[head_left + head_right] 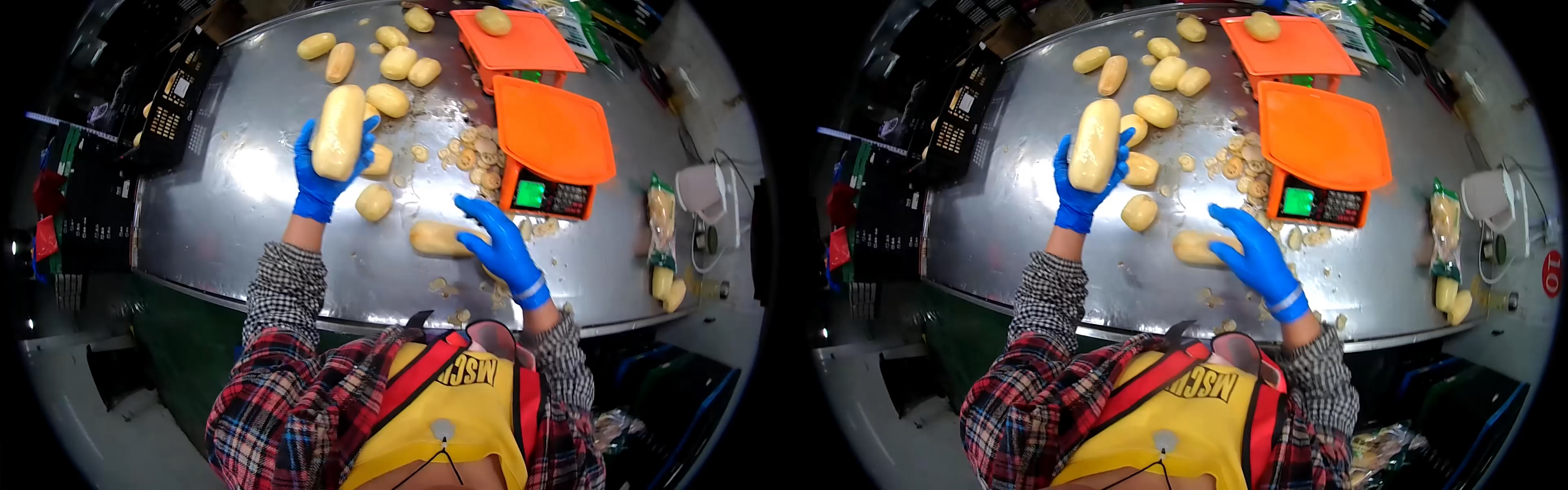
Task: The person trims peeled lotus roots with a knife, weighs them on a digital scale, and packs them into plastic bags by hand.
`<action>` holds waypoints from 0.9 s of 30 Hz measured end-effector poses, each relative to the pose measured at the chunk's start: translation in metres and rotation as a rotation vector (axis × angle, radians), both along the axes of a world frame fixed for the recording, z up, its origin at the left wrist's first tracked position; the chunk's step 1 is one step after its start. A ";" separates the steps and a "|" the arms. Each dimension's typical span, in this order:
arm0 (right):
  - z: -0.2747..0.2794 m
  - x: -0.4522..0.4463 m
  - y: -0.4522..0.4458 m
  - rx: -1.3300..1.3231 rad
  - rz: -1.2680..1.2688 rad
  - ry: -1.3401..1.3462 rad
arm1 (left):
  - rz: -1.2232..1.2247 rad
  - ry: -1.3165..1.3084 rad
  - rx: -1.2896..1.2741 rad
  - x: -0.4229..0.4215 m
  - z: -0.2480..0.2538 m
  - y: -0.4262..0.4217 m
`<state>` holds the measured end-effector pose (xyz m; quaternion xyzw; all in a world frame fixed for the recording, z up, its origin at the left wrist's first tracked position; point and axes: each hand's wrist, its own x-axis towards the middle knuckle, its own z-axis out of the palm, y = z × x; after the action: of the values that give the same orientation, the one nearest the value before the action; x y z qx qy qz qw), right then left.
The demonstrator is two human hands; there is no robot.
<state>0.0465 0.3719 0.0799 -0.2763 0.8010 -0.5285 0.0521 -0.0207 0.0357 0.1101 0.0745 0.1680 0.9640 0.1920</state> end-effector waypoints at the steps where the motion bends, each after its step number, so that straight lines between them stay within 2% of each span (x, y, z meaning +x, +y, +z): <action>1: 0.007 -0.002 -0.010 -0.145 0.056 -0.095 | 0.003 0.051 -0.027 0.010 0.007 0.027; 3: 0.022 0.002 -0.032 -0.499 0.034 -0.362 | 0.105 0.125 -0.278 0.017 -0.012 0.064; 4: 0.022 0.003 -0.041 -0.609 0.004 -0.393 | 0.304 0.326 -0.739 0.014 -0.028 0.086; 5: 0.018 -0.001 -0.049 -0.718 -0.013 -0.425 | 0.350 0.453 -0.983 0.023 -0.021 0.109; 6: 0.017 -0.006 -0.047 -0.648 -0.070 -0.381 | 0.408 0.576 -1.226 0.032 -0.014 0.131; 7: 0.012 -0.027 -0.059 -0.751 -0.105 -0.531 | 0.275 0.654 -1.242 0.021 -0.007 0.127; 9: 0.002 -0.030 -0.043 -0.782 -0.171 -0.423 | 0.184 0.642 -1.078 0.022 -0.006 0.137; 10: -0.003 -0.027 -0.040 -0.754 -0.311 -0.399 | 0.316 0.673 -1.148 0.023 -0.002 0.138; 13: 0.022 -0.014 -0.027 -0.822 -0.379 -0.354 | 0.158 -0.243 -0.727 0.006 -0.047 0.134; 14: 0.031 -0.013 -0.023 -0.739 -0.408 -0.338 | -0.017 -0.355 -0.580 -0.003 -0.068 0.132; 15: 0.026 -0.015 -0.018 -0.707 -0.408 -0.296 | -0.139 -0.352 -0.381 0.007 -0.058 0.147; 17: 0.000 -0.018 -0.010 -0.645 -0.420 -0.225 | -0.260 -0.193 -0.423 0.029 -0.012 0.179; 18: -0.003 -0.016 -0.005 -0.669 -0.510 -0.222 | -0.252 -0.255 -0.419 0.030 -0.020 0.183; 21: 0.015 0.008 0.010 -0.753 -0.539 -0.156 | -0.199 -0.393 -0.486 0.005 -0.078 0.184; 22: -0.005 0.012 0.018 -0.775 -0.529 -0.255 | -0.313 -0.340 -0.374 0.013 -0.074 0.182; 23: -0.019 0.012 0.019 -0.782 -0.516 -0.173 | -0.461 -0.300 -0.260 0.021 -0.064 0.189; 25: -0.025 0.015 0.024 -0.657 -0.692 -0.120 | -0.390 -0.173 -0.532 0.049 0.004 0.234; 26: -0.012 0.028 0.032 -0.851 -0.709 -0.178 | -0.556 -0.261 -0.592 0.055 -0.004 0.235; 27: -0.021 0.027 0.042 -0.852 -0.866 -0.109 | -0.690 -0.318 -0.658 0.042 -0.015 0.234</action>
<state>0.0733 0.4142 0.0587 0.1053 0.5547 -0.7892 -0.2418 0.0208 0.2699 0.0951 -0.0866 0.3973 0.7398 0.5361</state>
